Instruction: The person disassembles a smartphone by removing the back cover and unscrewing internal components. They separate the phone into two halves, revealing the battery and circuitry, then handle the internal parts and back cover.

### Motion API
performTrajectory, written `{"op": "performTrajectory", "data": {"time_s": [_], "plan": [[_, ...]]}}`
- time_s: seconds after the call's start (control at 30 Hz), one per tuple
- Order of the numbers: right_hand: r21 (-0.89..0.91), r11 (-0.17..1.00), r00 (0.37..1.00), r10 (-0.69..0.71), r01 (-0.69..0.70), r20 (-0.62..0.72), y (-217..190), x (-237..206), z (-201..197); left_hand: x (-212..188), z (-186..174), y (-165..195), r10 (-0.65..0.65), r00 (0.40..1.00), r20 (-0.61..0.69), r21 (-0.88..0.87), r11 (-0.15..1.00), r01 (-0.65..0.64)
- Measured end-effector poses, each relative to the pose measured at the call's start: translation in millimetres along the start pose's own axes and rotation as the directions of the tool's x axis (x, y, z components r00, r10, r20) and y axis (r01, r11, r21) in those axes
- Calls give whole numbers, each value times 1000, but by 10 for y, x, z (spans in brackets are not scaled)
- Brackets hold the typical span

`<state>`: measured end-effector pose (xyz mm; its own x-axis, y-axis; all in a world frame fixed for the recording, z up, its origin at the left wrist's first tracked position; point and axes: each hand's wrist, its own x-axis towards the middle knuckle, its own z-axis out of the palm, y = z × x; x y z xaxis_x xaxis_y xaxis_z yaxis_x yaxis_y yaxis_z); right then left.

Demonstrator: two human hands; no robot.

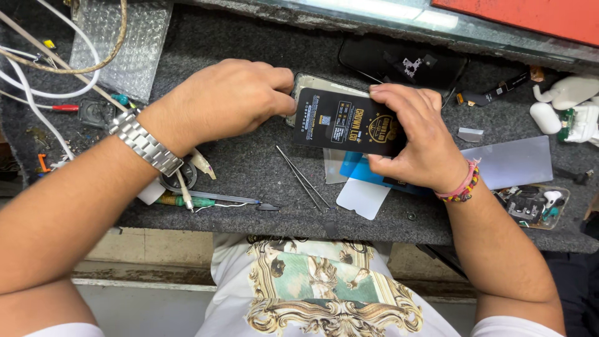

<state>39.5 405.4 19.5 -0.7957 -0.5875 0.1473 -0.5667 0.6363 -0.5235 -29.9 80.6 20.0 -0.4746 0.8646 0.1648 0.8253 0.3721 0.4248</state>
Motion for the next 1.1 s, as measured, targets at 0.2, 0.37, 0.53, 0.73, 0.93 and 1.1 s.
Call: {"op": "performTrajectory", "data": {"time_s": [0.2, 0.37, 0.53, 0.73, 0.93, 1.1], "plan": [[8, 1000, 1000, 4, -4, 6, -274, -161, 157, -213, 46, 164, -39, 988, 152, -92, 994, 53], [17, 1000, 1000, 21, -21, 14, -200, -41, 159, -101, 89, -31, -152, 953, 264, -195, 959, 207], [38, 999, 1000, 26, -27, 16, -146, 59, 142, -30, 92, -103, -202, 930, 308, -163, 952, 260], [57, 998, 1000, 18, -18, 12, -101, 208, 136, -50, -15, -184, -198, 930, 309, -84, 969, 234], [54, 998, 1000, 15, -15, 12, -154, 241, 165, -170, -177, -251, -113, 968, 223, -331, 925, 184], [54, 998, 1000, 14, -14, 11, -203, 219, 191, -313, -271, -247, -169, 977, 129, -479, 852, 211]]}}
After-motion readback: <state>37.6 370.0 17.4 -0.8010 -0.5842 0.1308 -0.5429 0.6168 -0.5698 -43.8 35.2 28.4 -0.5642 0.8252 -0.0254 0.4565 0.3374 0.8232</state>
